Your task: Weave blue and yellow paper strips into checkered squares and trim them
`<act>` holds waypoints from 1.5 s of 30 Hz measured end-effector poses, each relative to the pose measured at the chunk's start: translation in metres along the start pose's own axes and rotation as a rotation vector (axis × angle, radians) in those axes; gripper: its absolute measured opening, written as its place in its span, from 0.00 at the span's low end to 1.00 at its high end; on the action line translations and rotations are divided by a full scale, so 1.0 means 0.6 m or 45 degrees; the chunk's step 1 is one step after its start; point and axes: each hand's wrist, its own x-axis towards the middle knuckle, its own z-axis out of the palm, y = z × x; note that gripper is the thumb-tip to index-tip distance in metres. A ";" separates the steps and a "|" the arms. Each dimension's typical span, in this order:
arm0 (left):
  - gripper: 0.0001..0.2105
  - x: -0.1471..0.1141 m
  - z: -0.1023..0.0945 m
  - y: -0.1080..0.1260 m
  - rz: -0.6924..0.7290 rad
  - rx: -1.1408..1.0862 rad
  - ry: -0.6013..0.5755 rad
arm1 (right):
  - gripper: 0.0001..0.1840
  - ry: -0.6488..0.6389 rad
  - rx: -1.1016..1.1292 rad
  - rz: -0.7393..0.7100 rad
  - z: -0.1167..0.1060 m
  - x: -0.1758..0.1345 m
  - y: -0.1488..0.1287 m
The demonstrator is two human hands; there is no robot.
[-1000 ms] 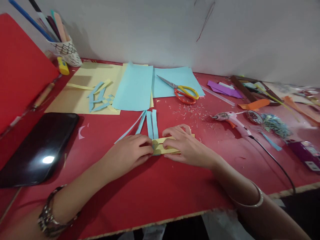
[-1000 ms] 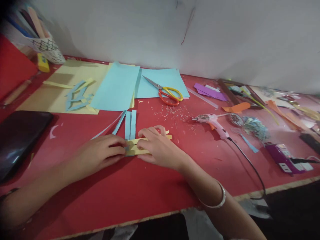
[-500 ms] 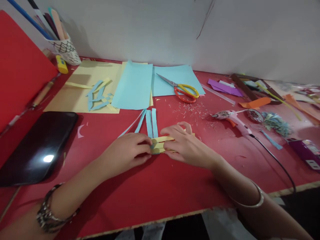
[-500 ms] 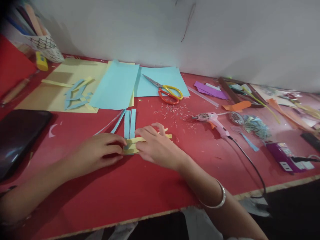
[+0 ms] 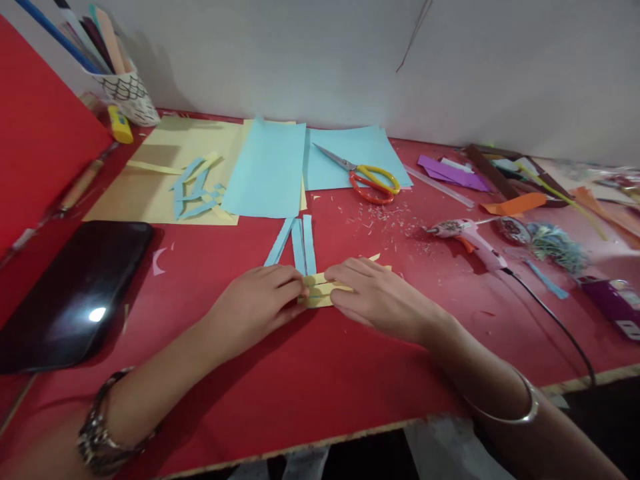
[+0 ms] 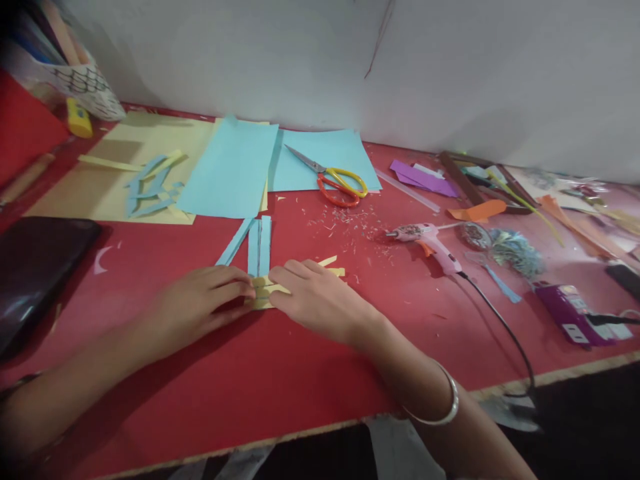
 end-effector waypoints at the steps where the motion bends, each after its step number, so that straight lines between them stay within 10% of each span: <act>1: 0.12 0.000 0.001 -0.001 -0.007 -0.013 0.001 | 0.14 0.045 -0.016 0.004 0.001 -0.001 -0.001; 18: 0.08 0.005 -0.003 0.001 -0.070 0.033 -0.093 | 0.12 -0.214 0.026 0.020 -0.005 0.005 0.004; 34: 0.05 0.001 0.000 0.003 -0.088 -0.035 0.001 | 0.12 0.337 0.079 0.432 0.002 -0.005 0.002; 45: 0.09 0.004 -0.002 0.006 -0.188 -0.080 -0.017 | 0.12 0.338 0.744 0.703 0.001 0.005 -0.021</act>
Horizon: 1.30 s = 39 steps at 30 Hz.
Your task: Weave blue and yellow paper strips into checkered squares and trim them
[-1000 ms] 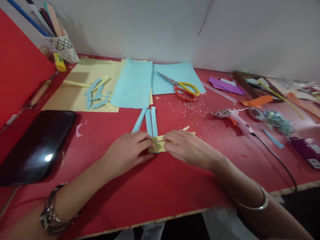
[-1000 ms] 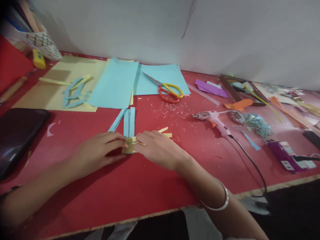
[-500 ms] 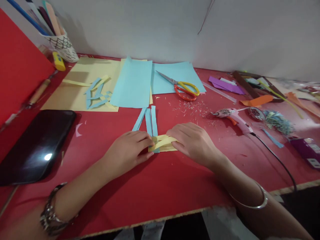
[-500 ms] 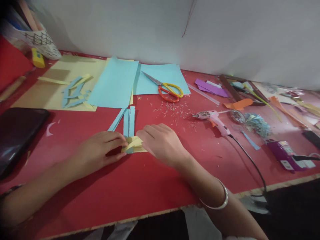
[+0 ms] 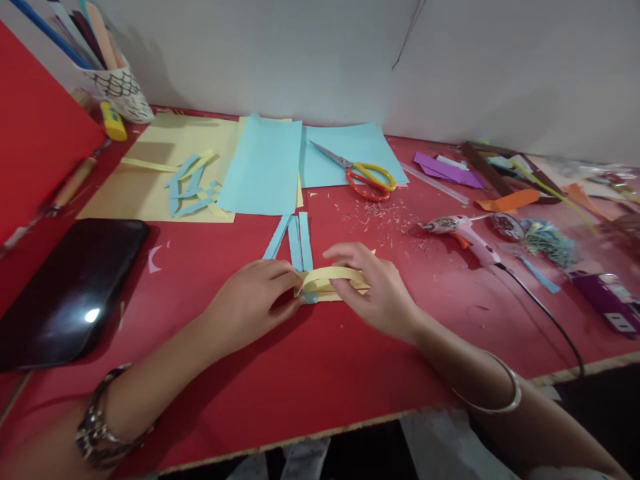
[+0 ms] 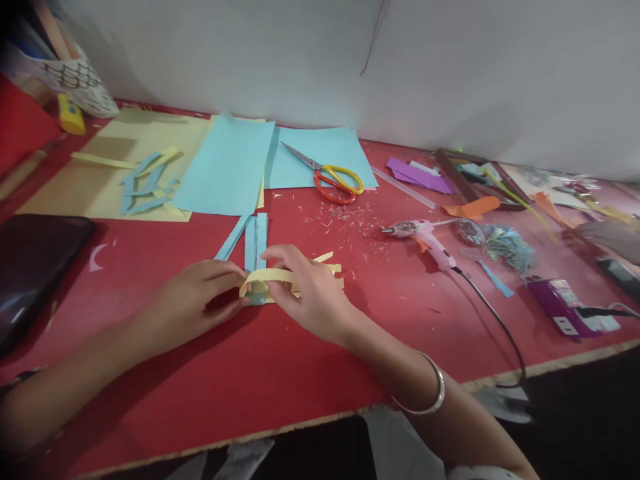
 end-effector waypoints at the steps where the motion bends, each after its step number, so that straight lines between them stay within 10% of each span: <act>1: 0.09 0.000 0.000 0.000 -0.015 0.003 -0.004 | 0.13 -0.021 0.010 -0.016 -0.003 0.001 0.001; 11: 0.09 0.004 -0.010 0.007 -0.111 -0.049 -0.044 | 0.17 -0.611 -0.274 -0.185 -0.027 0.017 0.020; 39: 0.14 0.004 -0.010 0.005 -0.142 -0.156 -0.060 | 0.09 -0.337 -0.484 -0.451 -0.031 0.018 0.046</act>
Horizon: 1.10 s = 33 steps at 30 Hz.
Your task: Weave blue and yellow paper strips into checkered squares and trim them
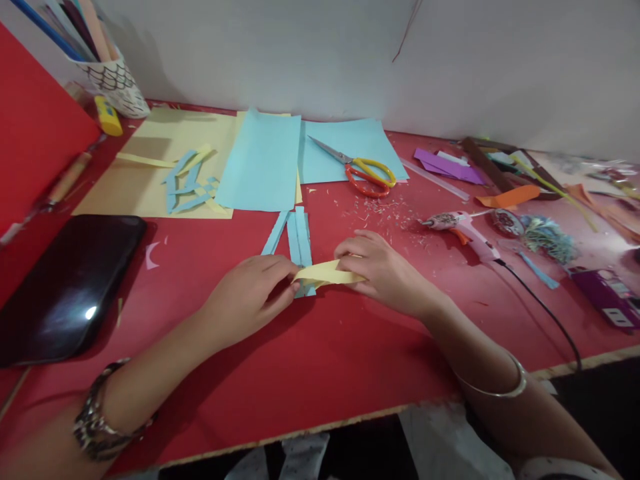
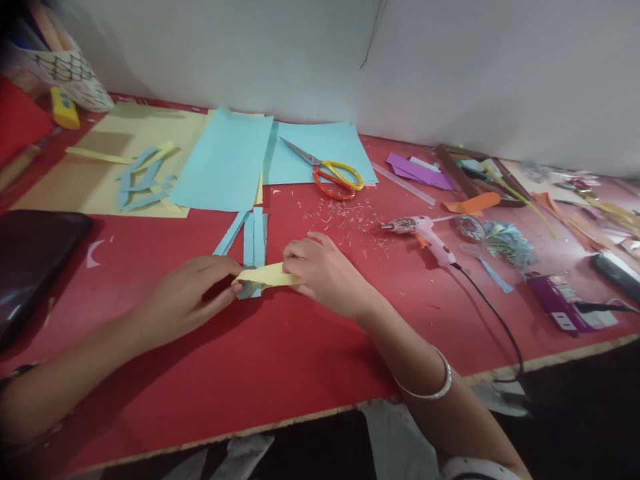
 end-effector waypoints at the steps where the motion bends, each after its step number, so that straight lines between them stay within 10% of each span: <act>1: 0.14 0.000 0.000 0.000 -0.001 -0.003 -0.002 | 0.08 0.035 0.013 0.007 0.002 0.000 0.000; 33: 0.12 0.003 -0.004 0.002 -0.010 0.011 -0.014 | 0.05 0.388 -0.018 0.202 0.023 0.005 -0.029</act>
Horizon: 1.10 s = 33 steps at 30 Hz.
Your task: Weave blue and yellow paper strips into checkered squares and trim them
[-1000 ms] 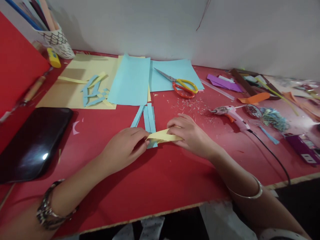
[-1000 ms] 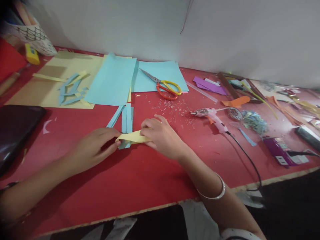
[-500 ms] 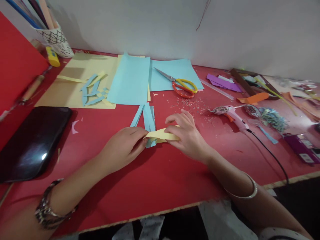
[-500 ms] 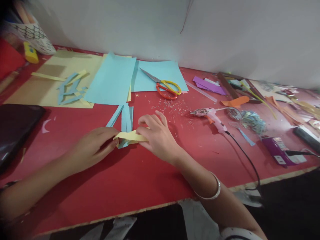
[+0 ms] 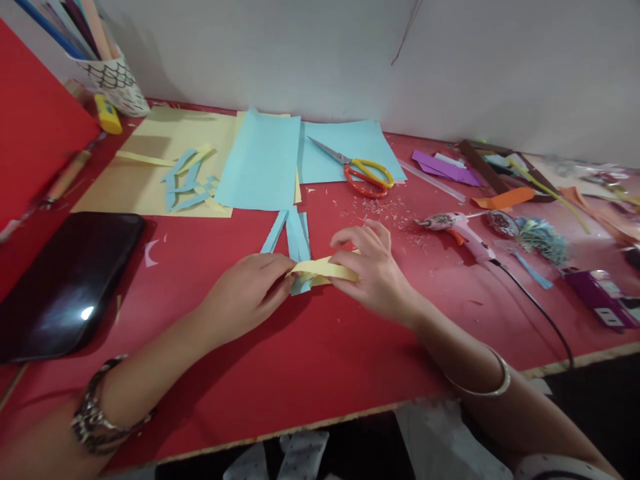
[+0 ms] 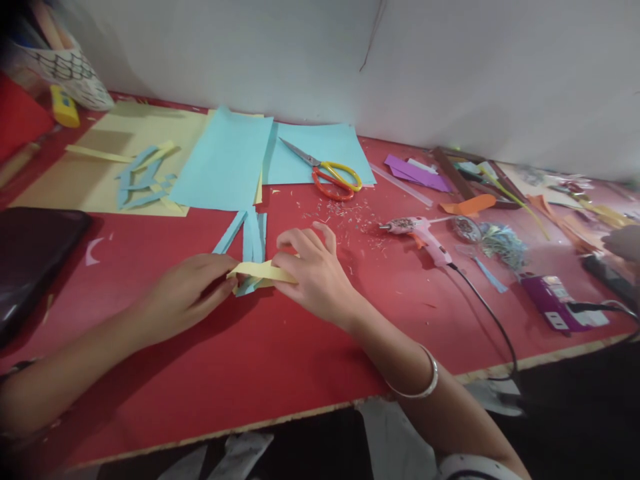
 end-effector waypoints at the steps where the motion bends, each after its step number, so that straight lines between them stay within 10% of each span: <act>1: 0.12 0.000 0.000 0.000 -0.010 -0.001 -0.008 | 0.05 -0.005 -0.004 0.005 -0.001 0.000 0.001; 33: 0.16 0.000 -0.006 -0.007 -0.466 -0.592 0.080 | 0.11 -0.200 0.878 0.779 0.003 0.012 -0.012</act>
